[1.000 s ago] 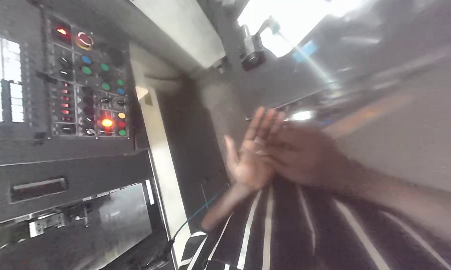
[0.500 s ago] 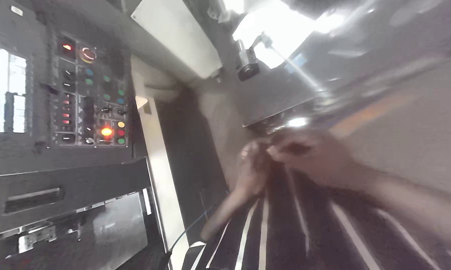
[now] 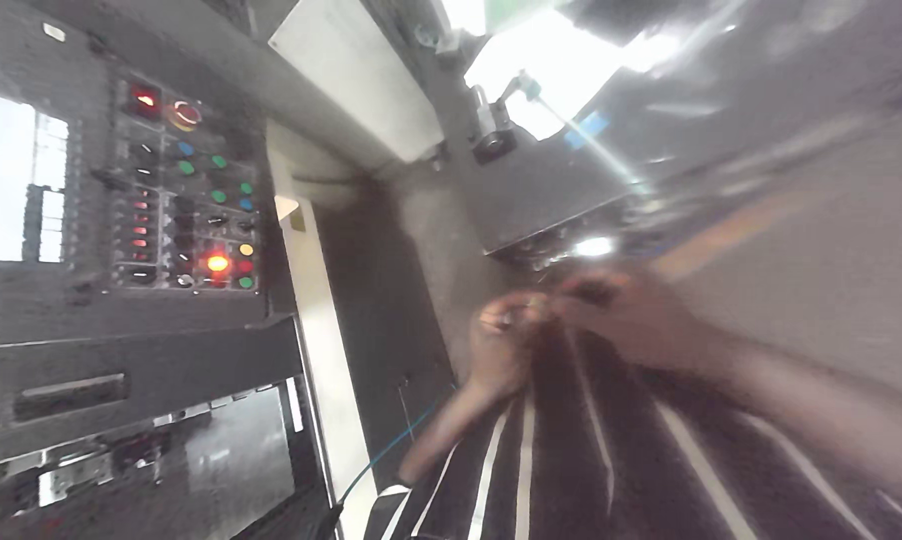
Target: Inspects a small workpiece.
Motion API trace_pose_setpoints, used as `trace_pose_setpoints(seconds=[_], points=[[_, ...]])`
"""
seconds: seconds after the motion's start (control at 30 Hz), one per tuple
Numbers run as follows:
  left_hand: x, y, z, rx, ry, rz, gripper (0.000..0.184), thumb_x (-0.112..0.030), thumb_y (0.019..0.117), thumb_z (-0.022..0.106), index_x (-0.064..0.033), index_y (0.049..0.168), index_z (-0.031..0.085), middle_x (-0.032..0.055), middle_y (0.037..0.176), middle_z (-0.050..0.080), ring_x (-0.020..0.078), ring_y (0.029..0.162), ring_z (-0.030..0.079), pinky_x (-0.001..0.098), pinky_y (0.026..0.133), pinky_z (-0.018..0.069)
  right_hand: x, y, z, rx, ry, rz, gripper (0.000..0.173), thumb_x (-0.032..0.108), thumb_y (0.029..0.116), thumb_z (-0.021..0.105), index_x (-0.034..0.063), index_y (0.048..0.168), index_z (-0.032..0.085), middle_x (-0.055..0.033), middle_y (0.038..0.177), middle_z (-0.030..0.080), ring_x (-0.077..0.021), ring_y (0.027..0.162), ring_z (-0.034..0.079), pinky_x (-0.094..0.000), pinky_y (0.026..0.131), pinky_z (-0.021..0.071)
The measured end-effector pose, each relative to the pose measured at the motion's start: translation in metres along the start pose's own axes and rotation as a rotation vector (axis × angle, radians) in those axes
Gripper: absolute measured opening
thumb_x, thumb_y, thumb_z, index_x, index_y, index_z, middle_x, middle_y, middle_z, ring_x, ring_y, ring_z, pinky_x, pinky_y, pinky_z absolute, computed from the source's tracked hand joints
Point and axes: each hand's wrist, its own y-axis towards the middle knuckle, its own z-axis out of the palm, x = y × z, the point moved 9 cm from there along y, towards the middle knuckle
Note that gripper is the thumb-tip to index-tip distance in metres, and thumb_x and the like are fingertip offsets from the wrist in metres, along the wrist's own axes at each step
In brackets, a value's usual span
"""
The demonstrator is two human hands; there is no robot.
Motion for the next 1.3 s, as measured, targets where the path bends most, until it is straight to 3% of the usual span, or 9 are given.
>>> trace_pose_setpoints(seconds=[0.23, 0.47, 0.73, 0.83, 0.93, 1.0, 1.17, 1.3], points=[[-0.003, -0.004, -0.005, -0.066, 0.078, 0.053, 0.010, -0.023, 0.0975, 0.069, -0.0188, 0.103, 0.076, -0.0047, 0.072, 0.063, -0.0005, 0.053, 0.048, 0.0180, 0.052, 0.0434, 0.004, -0.004, -0.009, -0.064, -0.069, -0.068, 0.008, 0.020, 0.0947, 0.068, 0.0180, 0.088, 0.071, 0.0126, 0.070, 0.064, 0.0038, 0.058, 0.057, -0.0139, 0.051, 0.0483], [-0.006, -0.003, -0.004, -0.050, 0.060, 0.109, 0.009, -0.013, 0.0917, 0.074, -0.0185, 0.097, 0.069, -0.0051, 0.073, 0.061, 0.0017, 0.060, 0.056, 0.0197, 0.058, 0.0494, 0.003, -0.007, -0.009, -0.053, -0.060, -0.102, 0.008, 0.019, 0.0936, 0.067, 0.0178, 0.088, 0.071, 0.0135, 0.069, 0.062, 0.0055, 0.057, 0.055, -0.0123, 0.050, 0.0464], [-0.007, -0.005, -0.004, -0.084, 0.175, 0.125, 0.013, -0.026, 0.0989, 0.067, -0.0190, 0.105, 0.077, -0.0040, 0.082, 0.070, -0.0005, 0.059, 0.054, 0.0184, 0.056, 0.0479, 0.002, -0.008, -0.007, -0.021, -0.015, -0.086, 0.006, 0.020, 0.0933, 0.068, 0.0172, 0.089, 0.072, 0.0112, 0.070, 0.064, 0.0024, 0.058, 0.057, -0.0142, 0.050, 0.0481], [-0.009, -0.004, -0.002, -0.053, 0.124, 0.154, 0.005, -0.016, 0.0947, 0.072, -0.0185, 0.098, 0.074, -0.0041, 0.079, 0.068, 0.0010, 0.062, 0.057, 0.0189, 0.057, 0.0493, 0.000, -0.007, -0.005, -0.018, -0.018, -0.086, 0.005, 0.021, 0.0917, 0.069, 0.0185, 0.089, 0.072, 0.0125, 0.071, 0.065, 0.0039, 0.060, 0.058, -0.0137, 0.052, 0.0490], [-0.011, -0.003, -0.002, -0.044, 0.109, 0.171, 0.009, -0.016, 0.0891, 0.078, -0.0176, 0.093, 0.070, -0.0052, 0.072, 0.063, 0.0013, 0.059, 0.056, 0.0186, 0.056, 0.0493, 0.000, -0.006, -0.004, -0.013, -0.006, -0.088, 0.005, 0.019, 0.0926, 0.069, 0.0176, 0.089, 0.072, 0.0124, 0.070, 0.063, 0.0042, 0.058, 0.057, -0.0133, 0.051, 0.0485], [-0.012, -0.003, -0.004, -0.073, 0.142, 0.166, 0.002, -0.019, 0.0923, 0.075, -0.0182, 0.093, 0.073, -0.0053, 0.073, 0.065, 0.0009, 0.059, 0.056, 0.0187, 0.055, 0.0486, -0.001, -0.005, -0.004, -0.009, -0.009, -0.083, 0.007, 0.021, 0.0936, 0.068, 0.0177, 0.090, 0.072, 0.0124, 0.069, 0.063, 0.0041, 0.057, 0.056, -0.0132, 0.050, 0.0474], [-0.012, -0.001, -0.005, -0.089, 0.195, 0.164, 0.014, -0.028, 0.0996, 0.066, -0.0184, 0.103, 0.076, -0.0053, 0.073, 0.064, -0.0007, 0.056, 0.051, 0.0177, 0.053, 0.0446, -0.001, -0.003, -0.004, -0.003, -0.015, -0.108, 0.009, 0.023, 0.0946, 0.068, 0.0167, 0.090, 0.072, 0.0122, 0.068, 0.062, 0.0038, 0.056, 0.055, -0.0133, 0.049, 0.0466], [-0.013, 0.000, -0.004, -0.071, 0.160, 0.178, 0.009, -0.019, 0.0971, 0.069, -0.0181, 0.103, 0.076, -0.0037, 0.084, 0.071, 0.0026, 0.070, 0.064, 0.0218, 0.065, 0.0558, -0.001, -0.001, 0.001, 0.028, -0.021, -0.061, 0.006, 0.021, 0.0929, 0.070, 0.0179, 0.096, 0.074, 0.0117, 0.075, 0.067, 0.0024, 0.062, 0.061, -0.0152, 0.054, 0.0525]])
